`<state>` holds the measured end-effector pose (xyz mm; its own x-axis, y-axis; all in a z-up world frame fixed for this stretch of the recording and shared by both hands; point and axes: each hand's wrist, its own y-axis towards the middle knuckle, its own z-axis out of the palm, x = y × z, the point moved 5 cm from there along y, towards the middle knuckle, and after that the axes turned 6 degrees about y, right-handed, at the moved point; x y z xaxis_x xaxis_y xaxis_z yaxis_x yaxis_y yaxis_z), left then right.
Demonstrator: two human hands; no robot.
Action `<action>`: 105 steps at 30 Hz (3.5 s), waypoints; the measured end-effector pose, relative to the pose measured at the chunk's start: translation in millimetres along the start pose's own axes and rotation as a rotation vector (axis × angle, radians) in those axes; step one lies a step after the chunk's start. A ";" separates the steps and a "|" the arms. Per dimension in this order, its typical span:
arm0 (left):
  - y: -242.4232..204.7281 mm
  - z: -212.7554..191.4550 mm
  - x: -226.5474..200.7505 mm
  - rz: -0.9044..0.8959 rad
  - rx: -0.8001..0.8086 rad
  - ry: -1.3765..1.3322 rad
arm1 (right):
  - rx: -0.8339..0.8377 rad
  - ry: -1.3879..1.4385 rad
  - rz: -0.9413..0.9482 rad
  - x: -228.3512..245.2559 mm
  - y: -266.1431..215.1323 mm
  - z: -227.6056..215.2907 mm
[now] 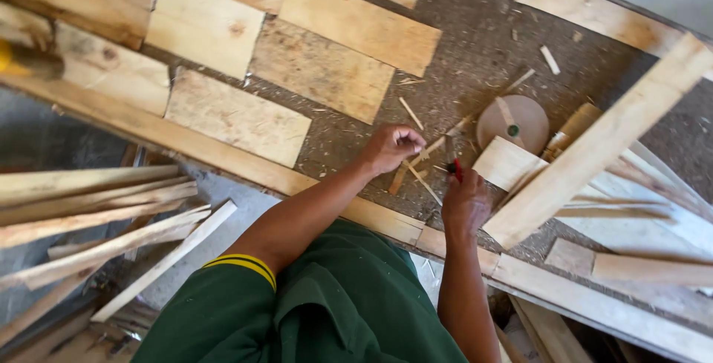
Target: Applying wood glue and arranging small wooden planks to create a decorative surface.
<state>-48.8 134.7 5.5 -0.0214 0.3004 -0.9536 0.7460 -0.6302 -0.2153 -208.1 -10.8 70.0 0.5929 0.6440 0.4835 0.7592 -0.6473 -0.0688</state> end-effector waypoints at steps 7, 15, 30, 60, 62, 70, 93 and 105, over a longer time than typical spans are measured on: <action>-60.1 -46.4 10.9 0.101 0.125 -0.388 | 0.027 0.348 -0.212 64.0 -2.5 19.8; -134.1 -209.9 -42.9 0.233 -0.135 -0.237 | 0.854 1.046 0.031 226.3 -31.1 103.9; -293.4 -594.5 18.2 0.351 -0.762 -0.086 | 0.935 0.783 -0.326 634.5 -117.1 266.2; -246.5 -732.1 154.0 -0.111 -1.587 -0.744 | 0.560 0.582 -0.599 846.3 -126.6 368.2; -243.8 -732.4 157.2 -0.092 -1.608 -0.753 | 0.558 0.592 -0.607 846.8 -127.5 355.3; -247.1 -721.2 165.6 0.061 -1.629 -0.747 | 0.622 0.933 -0.653 836.4 -130.3 350.5; -264.9 -722.9 139.2 -0.110 -1.705 -0.628 | 0.606 0.813 -0.630 816.1 -125.8 334.2; -308.5 -753.0 102.1 0.206 -1.400 -0.242 | 0.743 0.751 -0.679 833.5 -133.3 337.6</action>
<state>220.1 898.9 133.2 0.1610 0.0759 -0.9840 0.7762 0.6061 0.1738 275.5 749.9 187.5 -0.0902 0.2081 0.9739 0.9633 0.2664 0.0323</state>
